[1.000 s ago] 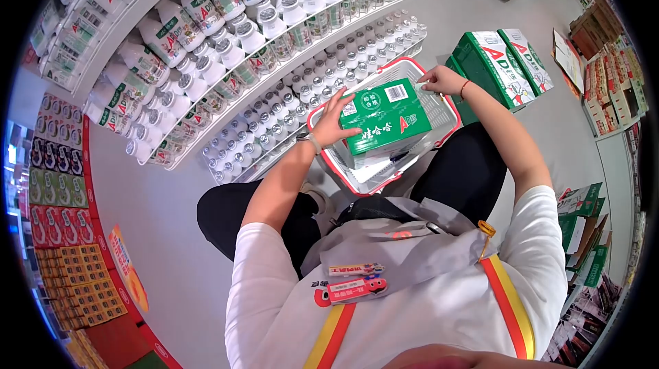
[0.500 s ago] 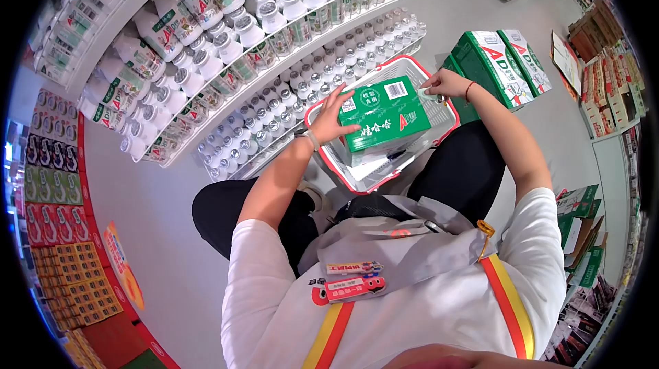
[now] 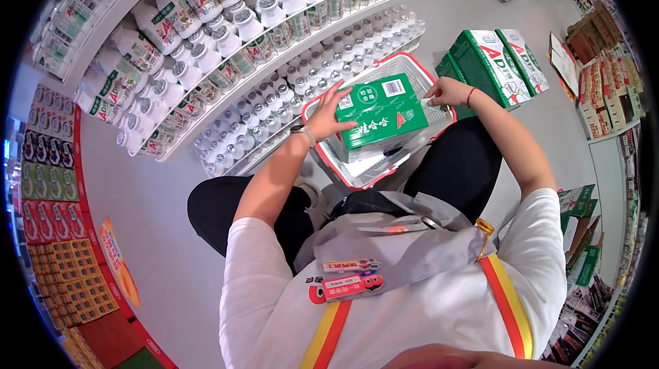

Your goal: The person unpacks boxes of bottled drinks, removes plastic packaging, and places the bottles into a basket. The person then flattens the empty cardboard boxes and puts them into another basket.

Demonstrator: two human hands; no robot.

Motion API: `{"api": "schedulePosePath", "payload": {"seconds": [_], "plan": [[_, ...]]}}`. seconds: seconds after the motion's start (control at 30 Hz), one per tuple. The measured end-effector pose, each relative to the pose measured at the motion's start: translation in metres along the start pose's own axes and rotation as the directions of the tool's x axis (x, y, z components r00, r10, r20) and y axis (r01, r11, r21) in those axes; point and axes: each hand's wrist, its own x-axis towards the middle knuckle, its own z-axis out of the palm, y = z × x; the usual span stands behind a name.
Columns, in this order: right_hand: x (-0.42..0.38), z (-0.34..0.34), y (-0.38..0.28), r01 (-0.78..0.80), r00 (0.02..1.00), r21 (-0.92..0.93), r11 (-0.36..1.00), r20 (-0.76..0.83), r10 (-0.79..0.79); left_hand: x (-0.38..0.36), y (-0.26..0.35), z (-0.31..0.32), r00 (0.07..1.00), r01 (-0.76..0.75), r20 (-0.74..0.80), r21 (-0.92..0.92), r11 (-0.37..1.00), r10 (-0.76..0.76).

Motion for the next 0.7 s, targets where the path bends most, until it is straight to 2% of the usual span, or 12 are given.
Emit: {"api": "schedulePosePath", "payload": {"seconds": [0.07,0.1,0.23,0.3,0.33,0.43,0.47,0.5,0.53,0.6,0.67,0.7], "plan": [[-0.008,0.001,-0.006,-0.070,0.997,-0.001,0.998,0.043,0.070,0.001,-0.001,0.001,1.000,0.012,0.002,0.005,1.000,-0.012],[-0.011,0.002,-0.006,-0.069,0.985,-0.088,0.994,0.151,0.082,0.001,-0.002,0.001,1.000,0.015,0.007,0.002,1.000,-0.015],[-0.025,0.007,-0.021,0.006,0.973,-0.154,0.988,0.228,0.030,0.004,-0.002,-0.004,1.000,-0.007,0.016,0.031,0.999,0.006],[-0.044,0.009,-0.059,-0.077,0.935,0.147,0.986,0.354,0.020,0.007,0.000,-0.004,0.999,-0.011,0.039,0.048,0.999,0.009],[-0.043,0.015,-0.066,-0.047,0.919,0.213,0.976,0.393,-0.041,0.008,0.000,-0.004,1.000,0.008,0.012,0.042,0.999,-0.009],[-0.024,0.035,-0.080,0.029,0.939,0.246,0.969,0.326,-0.111,0.018,0.006,-0.005,0.997,0.077,-0.010,0.059,0.995,-0.077],[-0.008,0.044,-0.077,0.160,0.970,0.161,0.974,0.157,-0.185,0.022,0.011,-0.006,0.991,0.135,-0.019,0.073,0.988,-0.134],[0.005,0.052,-0.075,0.271,0.963,0.055,0.961,-0.009,-0.271,0.024,0.018,-0.005,0.991,0.123,-0.060,0.110,0.986,-0.117],[0.015,0.058,-0.076,0.277,0.961,0.066,0.958,-0.018,-0.277,0.028,0.023,-0.010,0.992,0.122,-0.050,0.123,0.985,-0.117],[0.028,0.069,-0.082,0.263,0.873,-0.441,0.858,-0.271,-0.407,0.038,0.025,-0.017,0.996,0.081,0.008,0.233,0.969,-0.086],[0.034,0.080,-0.088,0.240,0.873,-0.396,0.886,-0.311,-0.375,0.051,0.020,-0.017,0.997,0.043,0.049,0.299,0.953,-0.061],[0.038,0.083,-0.089,0.217,0.867,-0.438,0.872,-0.324,-0.378,0.060,0.019,-0.014,0.992,0.015,0.115,0.231,0.973,-0.042]]}}
